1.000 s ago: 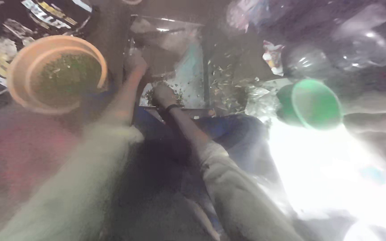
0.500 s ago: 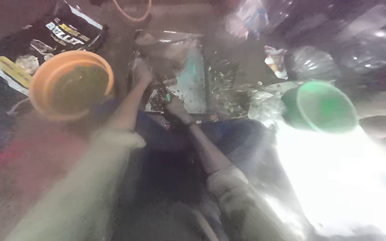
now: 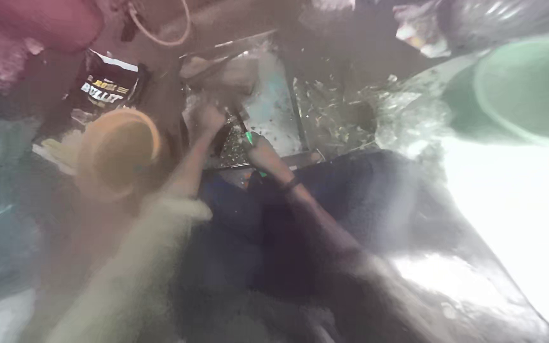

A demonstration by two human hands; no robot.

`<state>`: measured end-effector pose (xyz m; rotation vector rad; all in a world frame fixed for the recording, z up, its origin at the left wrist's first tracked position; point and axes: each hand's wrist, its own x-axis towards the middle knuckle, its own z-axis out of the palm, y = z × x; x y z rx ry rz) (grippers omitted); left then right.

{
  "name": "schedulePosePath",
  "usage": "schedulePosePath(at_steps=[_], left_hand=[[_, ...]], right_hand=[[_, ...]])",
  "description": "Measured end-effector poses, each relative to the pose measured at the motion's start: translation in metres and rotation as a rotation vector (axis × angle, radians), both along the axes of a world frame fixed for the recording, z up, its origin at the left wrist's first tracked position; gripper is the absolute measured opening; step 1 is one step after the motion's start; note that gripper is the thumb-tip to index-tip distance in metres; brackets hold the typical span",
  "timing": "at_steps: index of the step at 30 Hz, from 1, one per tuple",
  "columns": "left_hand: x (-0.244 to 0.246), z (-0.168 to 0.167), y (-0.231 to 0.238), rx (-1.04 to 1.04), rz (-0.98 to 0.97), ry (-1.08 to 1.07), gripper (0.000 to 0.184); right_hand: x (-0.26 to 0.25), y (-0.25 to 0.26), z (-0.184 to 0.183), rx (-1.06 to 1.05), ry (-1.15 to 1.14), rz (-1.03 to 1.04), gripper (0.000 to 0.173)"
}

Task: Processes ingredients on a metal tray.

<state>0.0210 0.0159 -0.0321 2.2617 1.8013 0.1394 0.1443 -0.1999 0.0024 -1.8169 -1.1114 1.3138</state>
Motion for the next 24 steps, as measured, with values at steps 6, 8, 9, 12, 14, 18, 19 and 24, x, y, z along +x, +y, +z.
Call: schedulePosePath(at_steps=[6,8,9,12,14,18,19,24], left_hand=[[0.009,-0.006,-0.019,-0.032,-0.012,-0.002,0.041],[0.008,-0.004,-0.031,-0.04,-0.073,0.038,0.041],[0.007,-0.005,-0.036,-0.062,-0.092,0.036,0.038],[0.002,0.003,-0.068,-0.186,-0.125,0.061,0.028],[-0.003,0.011,-0.086,-0.277,-0.139,0.077,0.03],[-0.006,0.021,-0.079,-0.261,-0.097,0.019,0.03],[-0.007,0.021,-0.067,-0.214,-0.046,-0.033,0.03],[-0.014,0.041,-0.057,0.747,-0.268,-0.15,0.044]], right_hand=[[0.003,0.013,0.008,0.056,0.002,-0.03,0.05],[0.004,0.011,0.013,0.051,0.012,-0.032,0.05],[0.005,0.014,0.013,0.053,-0.002,-0.027,0.048],[0.009,0.035,0.004,0.025,-0.05,0.031,0.045],[0.01,0.037,0.003,0.044,-0.064,0.032,0.042],[0.011,0.034,0.009,0.048,-0.063,-0.005,0.043],[0.011,0.033,0.01,0.037,-0.048,-0.014,0.043],[0.012,0.027,0.011,0.039,0.002,-0.045,0.045]])
